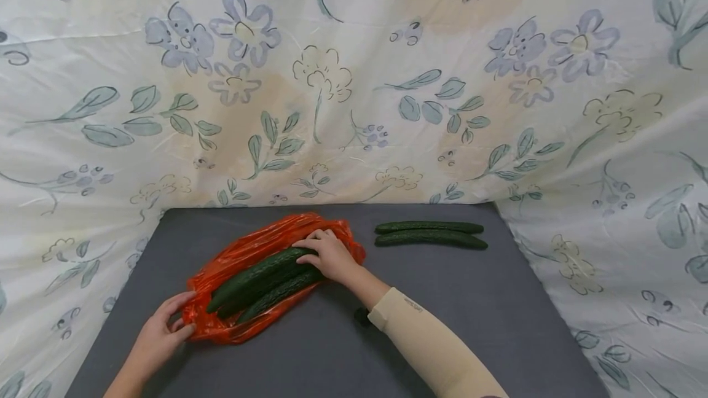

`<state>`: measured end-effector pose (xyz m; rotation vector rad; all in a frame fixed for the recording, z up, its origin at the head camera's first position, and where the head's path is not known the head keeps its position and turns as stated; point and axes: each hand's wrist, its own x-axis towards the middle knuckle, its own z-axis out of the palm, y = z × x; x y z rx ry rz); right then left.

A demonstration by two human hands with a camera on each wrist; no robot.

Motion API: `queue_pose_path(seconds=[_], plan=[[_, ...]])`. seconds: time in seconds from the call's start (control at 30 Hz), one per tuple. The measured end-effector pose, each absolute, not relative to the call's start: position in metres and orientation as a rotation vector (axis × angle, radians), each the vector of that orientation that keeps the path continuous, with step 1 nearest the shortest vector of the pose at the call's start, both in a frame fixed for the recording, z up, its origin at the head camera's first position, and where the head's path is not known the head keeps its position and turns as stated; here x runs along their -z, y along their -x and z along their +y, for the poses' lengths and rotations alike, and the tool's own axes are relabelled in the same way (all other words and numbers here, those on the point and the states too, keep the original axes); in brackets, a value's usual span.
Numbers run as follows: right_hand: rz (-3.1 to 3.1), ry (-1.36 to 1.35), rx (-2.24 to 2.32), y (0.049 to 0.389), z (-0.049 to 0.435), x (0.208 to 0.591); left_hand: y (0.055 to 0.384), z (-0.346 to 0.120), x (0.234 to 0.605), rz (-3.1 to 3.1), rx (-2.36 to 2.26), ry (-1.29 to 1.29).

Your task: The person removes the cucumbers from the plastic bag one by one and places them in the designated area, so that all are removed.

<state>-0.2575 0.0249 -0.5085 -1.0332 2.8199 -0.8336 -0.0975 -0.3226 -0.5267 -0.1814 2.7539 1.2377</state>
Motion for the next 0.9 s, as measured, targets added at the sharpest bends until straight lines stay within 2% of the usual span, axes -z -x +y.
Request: queue_pose_path(seconds=[0.43,0.67,0.9], plan=[[2.829,1.142,0.921,0.247,0.030,0.481,0.096,-0.324,0.529,2.732,-1.252,0.187],[2.868,1.125,0.967,0.247,0.041,0.459,0.098,-0.322,0.530,2.745,-1.238,0.185],[2.886,1.051,0.995,0.252,0.056,0.455,0.100,-0.321,0.531,2.742,-1.228,0.188]])
